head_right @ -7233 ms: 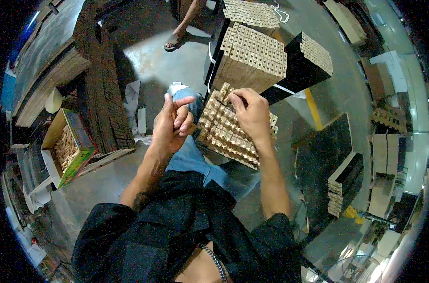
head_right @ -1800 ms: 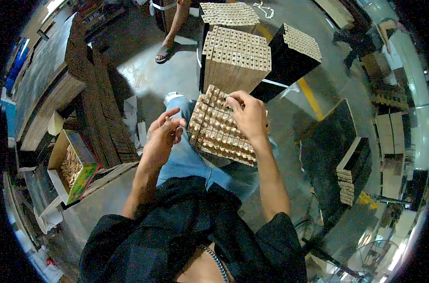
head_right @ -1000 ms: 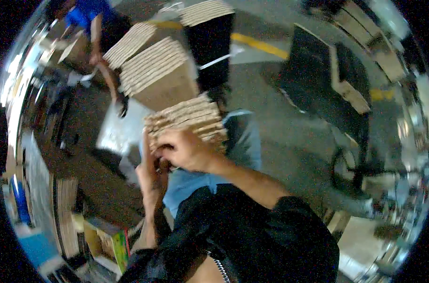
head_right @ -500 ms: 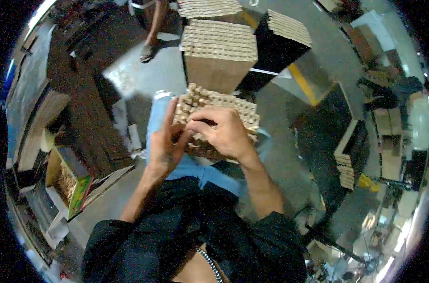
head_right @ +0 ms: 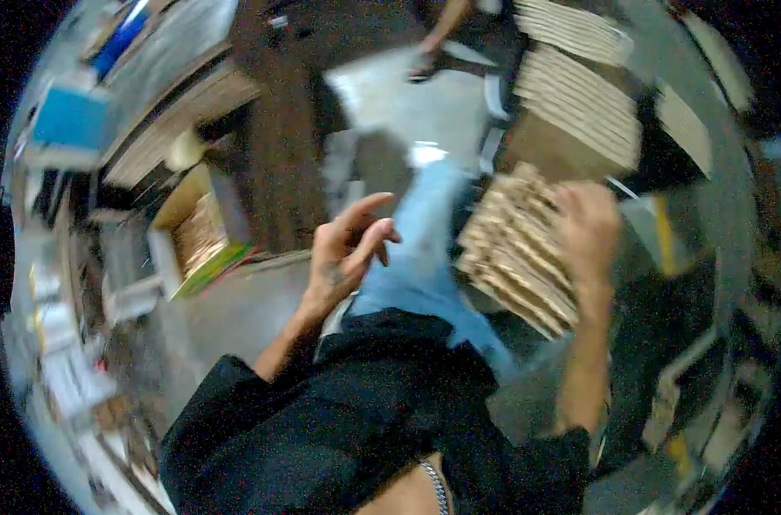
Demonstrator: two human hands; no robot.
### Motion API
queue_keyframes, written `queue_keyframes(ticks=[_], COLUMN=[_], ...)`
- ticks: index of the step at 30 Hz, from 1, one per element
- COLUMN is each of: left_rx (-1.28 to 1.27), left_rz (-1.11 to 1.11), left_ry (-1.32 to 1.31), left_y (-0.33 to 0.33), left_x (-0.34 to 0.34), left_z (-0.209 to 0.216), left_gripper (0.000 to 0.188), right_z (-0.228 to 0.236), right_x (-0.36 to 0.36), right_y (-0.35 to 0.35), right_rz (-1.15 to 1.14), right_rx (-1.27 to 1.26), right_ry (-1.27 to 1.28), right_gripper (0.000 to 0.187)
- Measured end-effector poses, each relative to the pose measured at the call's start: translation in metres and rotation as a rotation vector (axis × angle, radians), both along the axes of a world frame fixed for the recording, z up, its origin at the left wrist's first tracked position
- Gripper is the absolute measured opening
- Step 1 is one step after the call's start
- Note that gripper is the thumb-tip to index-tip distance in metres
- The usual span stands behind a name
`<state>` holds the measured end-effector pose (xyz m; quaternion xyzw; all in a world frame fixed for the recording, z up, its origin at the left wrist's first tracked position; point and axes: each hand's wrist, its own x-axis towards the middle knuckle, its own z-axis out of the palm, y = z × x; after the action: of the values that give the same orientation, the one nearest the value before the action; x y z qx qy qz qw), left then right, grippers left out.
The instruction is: The person inserts wooden pegs into a wooden lattice structure by hand, taking the pegs from a small box.
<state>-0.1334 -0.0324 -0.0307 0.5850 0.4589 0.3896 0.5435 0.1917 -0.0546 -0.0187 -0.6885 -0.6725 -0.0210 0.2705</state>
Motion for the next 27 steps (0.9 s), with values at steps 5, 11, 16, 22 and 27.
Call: queue_keyframes(ticks=[5, 11, 16, 22, 27], left_rx=[0.3, 0.346, 0.365, 0.397, 0.405], left_rz=[0.347, 0.484, -0.028, 0.18, 0.029], left_ry=[0.291, 0.925, 1.169, 0.914, 0.605], left_y=[0.009, 0.08, 0.116, 0.139, 0.072], left_x=[-0.112, -0.303, -0.443, -0.297, -0.086], left_z=[0.011, -0.027, -0.126, -0.134, -0.015], left_gripper=[0.024, 0.032, 0.054, 0.052, 0.048], right_z=[0.01, 0.004, 0.008, 0.012, 0.025], right_x=[-0.009, 0.002, -0.013, -0.035, -0.023], right_y=[-0.005, -0.001, -0.017, -0.061, -0.105], right_rz=[0.119, 0.083, 0.006, -0.242, -0.282], right_rx=[-0.099, -0.048, 0.259, 0.376, 0.491], right_ry=[0.011, -0.138, 0.003, 0.232, 0.363], right_gripper=[0.011, 0.011, 0.013, 0.014, 0.012])
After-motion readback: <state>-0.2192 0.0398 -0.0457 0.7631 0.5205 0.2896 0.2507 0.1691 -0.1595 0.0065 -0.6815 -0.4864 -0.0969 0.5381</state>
